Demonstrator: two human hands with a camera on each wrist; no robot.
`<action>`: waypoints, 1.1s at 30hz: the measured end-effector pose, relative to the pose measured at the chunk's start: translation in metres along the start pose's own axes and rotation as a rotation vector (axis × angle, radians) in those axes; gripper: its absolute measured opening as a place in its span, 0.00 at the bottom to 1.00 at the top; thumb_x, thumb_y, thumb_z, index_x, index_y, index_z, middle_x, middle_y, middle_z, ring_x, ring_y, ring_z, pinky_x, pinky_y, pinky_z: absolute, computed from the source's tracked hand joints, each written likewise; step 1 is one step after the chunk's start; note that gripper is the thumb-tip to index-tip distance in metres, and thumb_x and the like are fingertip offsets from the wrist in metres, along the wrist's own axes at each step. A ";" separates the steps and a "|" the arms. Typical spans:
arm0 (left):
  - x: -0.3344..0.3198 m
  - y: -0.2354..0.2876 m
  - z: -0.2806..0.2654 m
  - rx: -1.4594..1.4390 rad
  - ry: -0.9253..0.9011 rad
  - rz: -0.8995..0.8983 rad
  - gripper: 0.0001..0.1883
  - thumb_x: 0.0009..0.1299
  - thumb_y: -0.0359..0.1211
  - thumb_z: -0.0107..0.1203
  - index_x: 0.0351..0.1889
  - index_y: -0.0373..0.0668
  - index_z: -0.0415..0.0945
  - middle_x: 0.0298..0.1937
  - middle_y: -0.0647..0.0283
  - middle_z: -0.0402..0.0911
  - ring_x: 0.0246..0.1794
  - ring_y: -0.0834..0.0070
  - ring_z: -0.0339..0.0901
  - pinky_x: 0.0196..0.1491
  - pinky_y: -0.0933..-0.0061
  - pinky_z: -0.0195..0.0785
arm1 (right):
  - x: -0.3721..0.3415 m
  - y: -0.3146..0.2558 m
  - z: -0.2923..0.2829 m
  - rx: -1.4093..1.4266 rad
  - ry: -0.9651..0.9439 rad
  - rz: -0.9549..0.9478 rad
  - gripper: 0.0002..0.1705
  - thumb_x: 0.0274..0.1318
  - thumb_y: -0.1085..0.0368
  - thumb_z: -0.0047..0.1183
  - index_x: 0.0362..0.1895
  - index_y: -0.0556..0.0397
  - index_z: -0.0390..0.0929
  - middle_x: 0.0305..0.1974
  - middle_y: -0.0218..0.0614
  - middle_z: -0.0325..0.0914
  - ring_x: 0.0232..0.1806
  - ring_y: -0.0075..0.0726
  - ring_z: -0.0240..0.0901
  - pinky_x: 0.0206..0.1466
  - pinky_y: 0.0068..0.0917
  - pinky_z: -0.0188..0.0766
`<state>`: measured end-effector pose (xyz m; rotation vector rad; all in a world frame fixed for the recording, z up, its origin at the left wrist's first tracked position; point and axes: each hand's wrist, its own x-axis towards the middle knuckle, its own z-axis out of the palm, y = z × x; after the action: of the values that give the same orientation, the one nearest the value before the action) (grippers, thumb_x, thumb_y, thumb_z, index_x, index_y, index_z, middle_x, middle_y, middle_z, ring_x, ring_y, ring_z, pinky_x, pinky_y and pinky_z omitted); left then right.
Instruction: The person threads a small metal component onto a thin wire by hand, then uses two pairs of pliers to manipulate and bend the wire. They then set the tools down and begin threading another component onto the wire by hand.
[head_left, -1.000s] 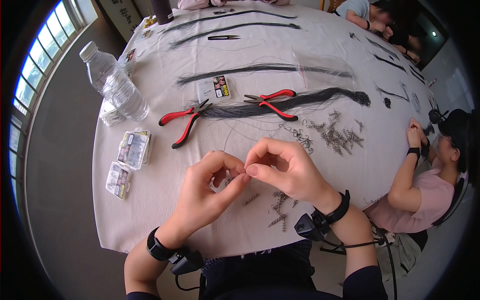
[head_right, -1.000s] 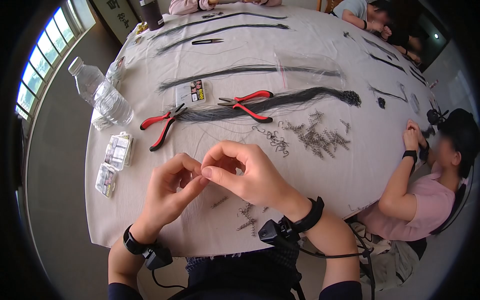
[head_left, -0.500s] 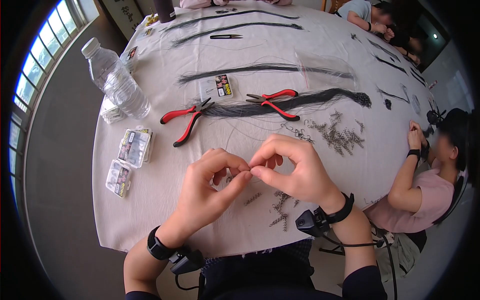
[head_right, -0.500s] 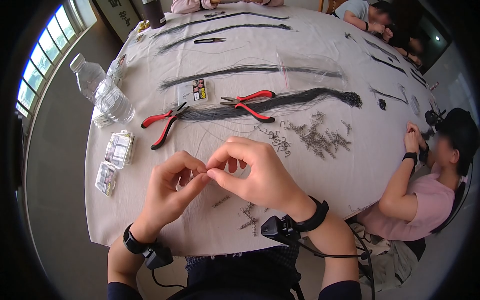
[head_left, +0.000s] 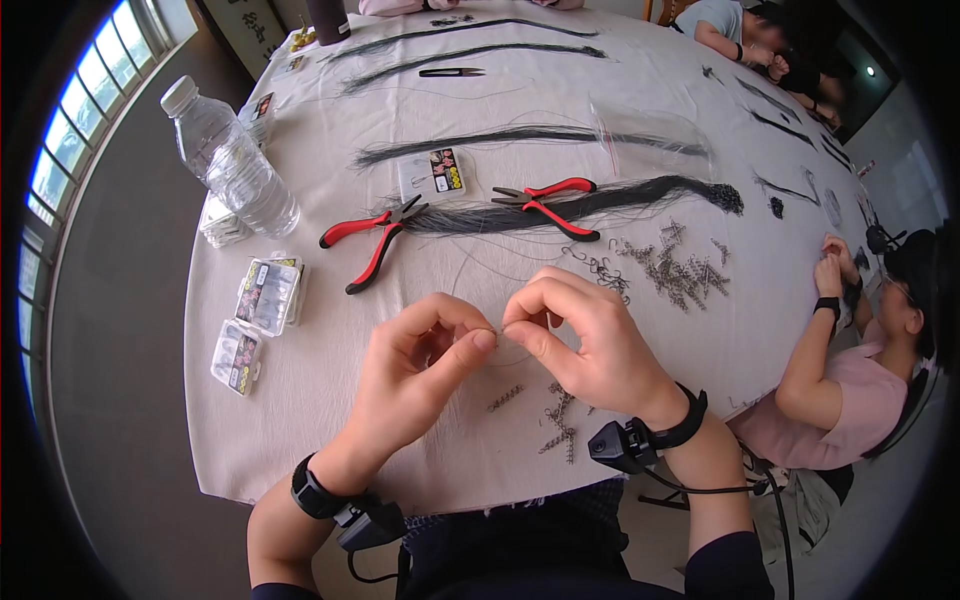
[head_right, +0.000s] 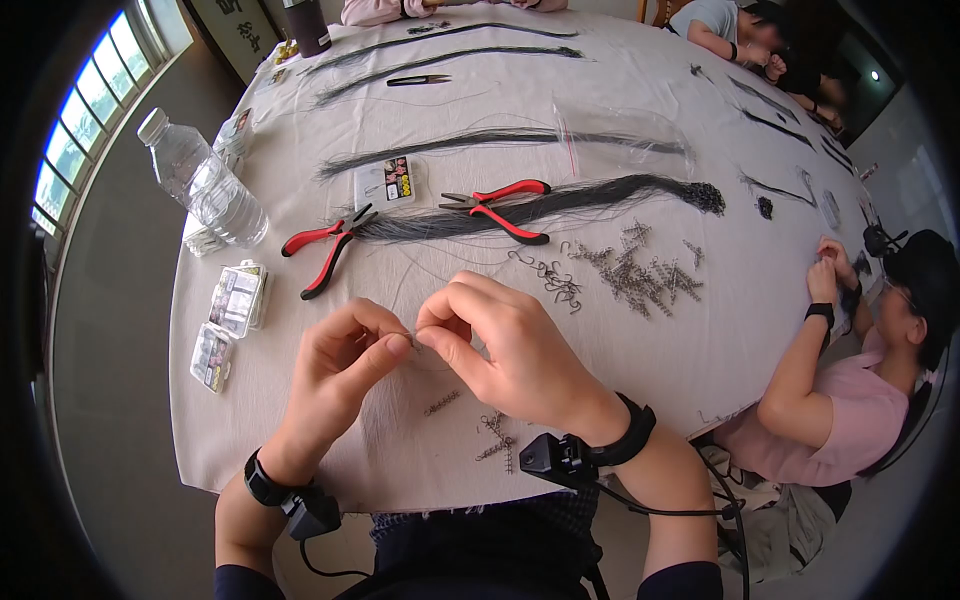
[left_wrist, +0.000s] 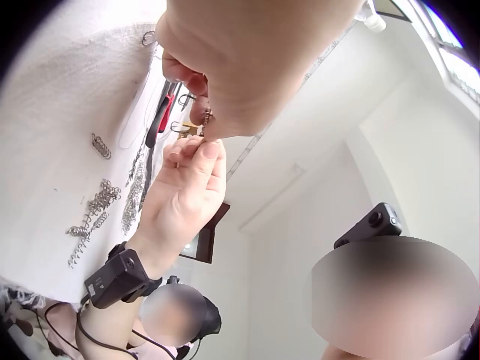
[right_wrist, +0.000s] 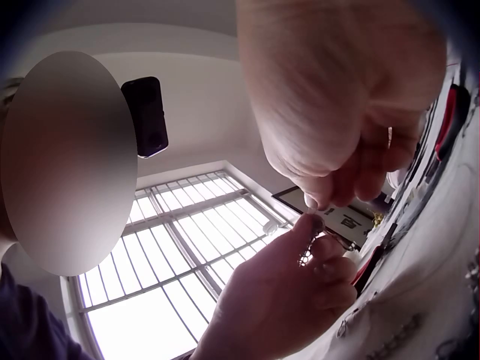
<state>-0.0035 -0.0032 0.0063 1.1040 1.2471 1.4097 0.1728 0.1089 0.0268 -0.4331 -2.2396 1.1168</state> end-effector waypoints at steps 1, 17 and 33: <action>0.000 0.001 0.000 -0.033 0.017 -0.002 0.05 0.75 0.30 0.61 0.41 0.38 0.79 0.32 0.75 0.77 0.31 0.91 0.66 0.33 0.85 0.59 | 0.000 0.000 0.000 -0.010 -0.005 -0.009 0.04 0.61 0.73 0.60 0.38 0.59 0.78 0.32 0.37 0.76 0.32 0.33 0.77 0.37 0.29 0.73; 0.000 0.017 -0.007 -0.063 0.036 0.076 0.06 0.78 0.30 0.57 0.43 0.37 0.74 0.39 0.69 0.77 0.39 0.85 0.73 0.44 0.81 0.68 | 0.003 0.012 0.003 0.702 -0.336 0.570 0.15 0.72 0.63 0.51 0.55 0.58 0.81 0.41 0.29 0.82 0.36 0.17 0.71 0.40 0.18 0.70; -0.001 0.019 -0.005 -0.102 -0.031 0.063 0.05 0.79 0.29 0.55 0.43 0.36 0.74 0.38 0.65 0.78 0.39 0.81 0.77 0.46 0.77 0.71 | -0.001 0.020 0.009 0.977 -0.404 0.733 0.18 0.74 0.58 0.50 0.50 0.61 0.82 0.37 0.30 0.80 0.33 0.19 0.71 0.32 0.16 0.64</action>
<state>-0.0092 -0.0059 0.0250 1.0990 1.1152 1.4812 0.1679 0.1147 0.0059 -0.6376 -1.5081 2.6604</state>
